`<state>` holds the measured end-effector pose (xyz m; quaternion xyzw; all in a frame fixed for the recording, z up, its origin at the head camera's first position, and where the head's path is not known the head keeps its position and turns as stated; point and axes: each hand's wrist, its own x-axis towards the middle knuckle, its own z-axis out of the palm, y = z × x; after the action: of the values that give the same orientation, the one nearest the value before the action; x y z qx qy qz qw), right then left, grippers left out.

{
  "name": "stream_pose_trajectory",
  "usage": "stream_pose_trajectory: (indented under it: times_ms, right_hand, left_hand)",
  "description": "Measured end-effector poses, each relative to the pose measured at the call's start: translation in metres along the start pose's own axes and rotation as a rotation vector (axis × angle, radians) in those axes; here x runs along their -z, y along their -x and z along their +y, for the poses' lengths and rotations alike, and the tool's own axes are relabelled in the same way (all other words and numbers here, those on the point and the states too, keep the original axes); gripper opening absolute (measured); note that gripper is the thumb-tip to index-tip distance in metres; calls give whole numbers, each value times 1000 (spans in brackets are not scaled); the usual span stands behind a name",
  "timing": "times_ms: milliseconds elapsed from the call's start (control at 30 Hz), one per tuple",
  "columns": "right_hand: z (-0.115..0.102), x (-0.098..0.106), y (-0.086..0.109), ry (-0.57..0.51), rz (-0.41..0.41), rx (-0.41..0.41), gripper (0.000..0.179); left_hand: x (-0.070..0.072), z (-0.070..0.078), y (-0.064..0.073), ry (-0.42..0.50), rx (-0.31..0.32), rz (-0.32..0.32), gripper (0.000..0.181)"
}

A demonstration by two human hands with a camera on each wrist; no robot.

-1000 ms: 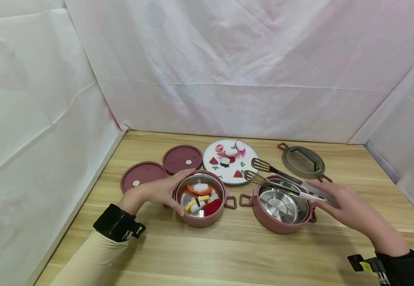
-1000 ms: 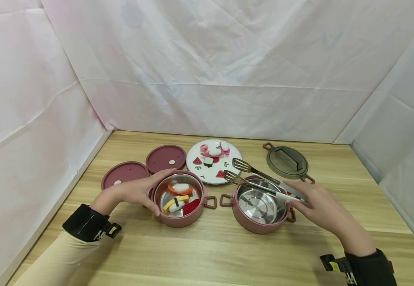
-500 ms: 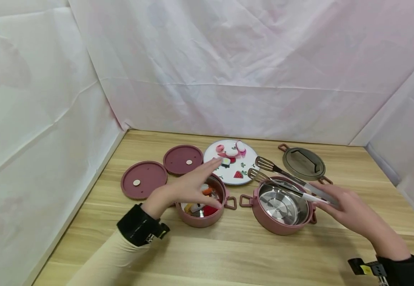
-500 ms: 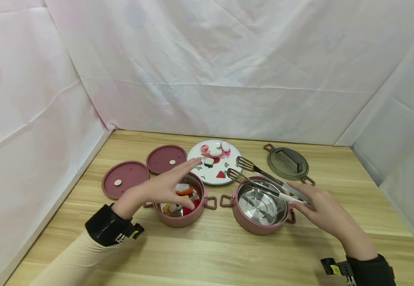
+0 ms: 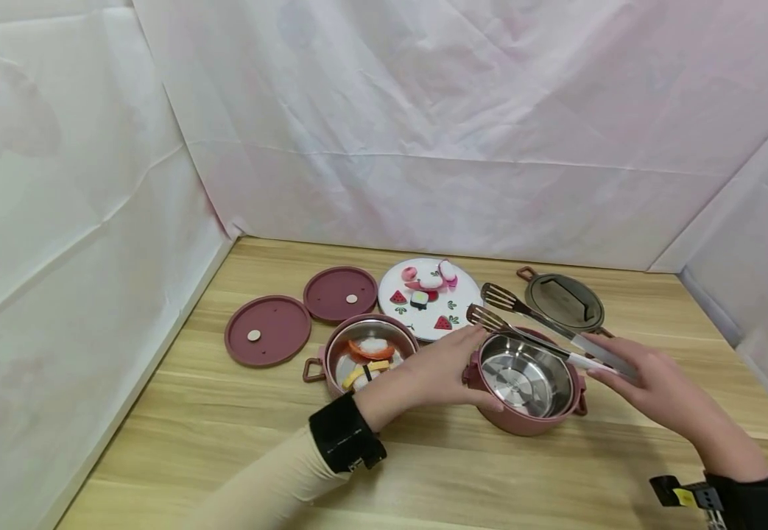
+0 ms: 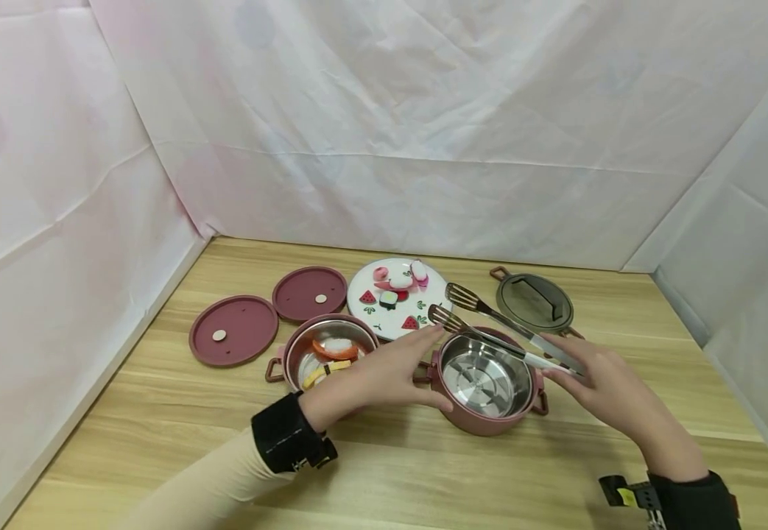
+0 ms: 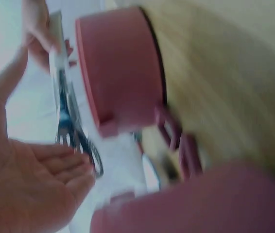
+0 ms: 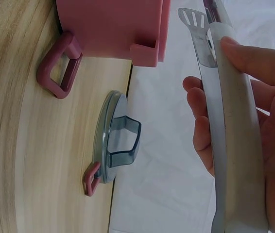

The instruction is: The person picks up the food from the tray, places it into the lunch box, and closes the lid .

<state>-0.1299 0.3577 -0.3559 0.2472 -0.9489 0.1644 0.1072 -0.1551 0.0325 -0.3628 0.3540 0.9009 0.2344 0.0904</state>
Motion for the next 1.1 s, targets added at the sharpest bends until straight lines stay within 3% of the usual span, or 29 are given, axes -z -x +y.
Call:
stream_pose_trajectory:
  times_ms: [267,600,900,1100]
  right_hand:
    - [5,2,-2,11,17,-6,49]
    - [4,1,-21,33,8,30,49]
    - [0,12,-61,114,-78,38,51]
    - [-3,17,-90,217,-99,132,52]
  left_hand:
    - [-25,3,-6,15,70,128,99]
    - [-47,2,-10,92,177,185,92]
    - [-49,7,-8,94,148,181,91]
    - [-49,8,-7,95,134,181,87]
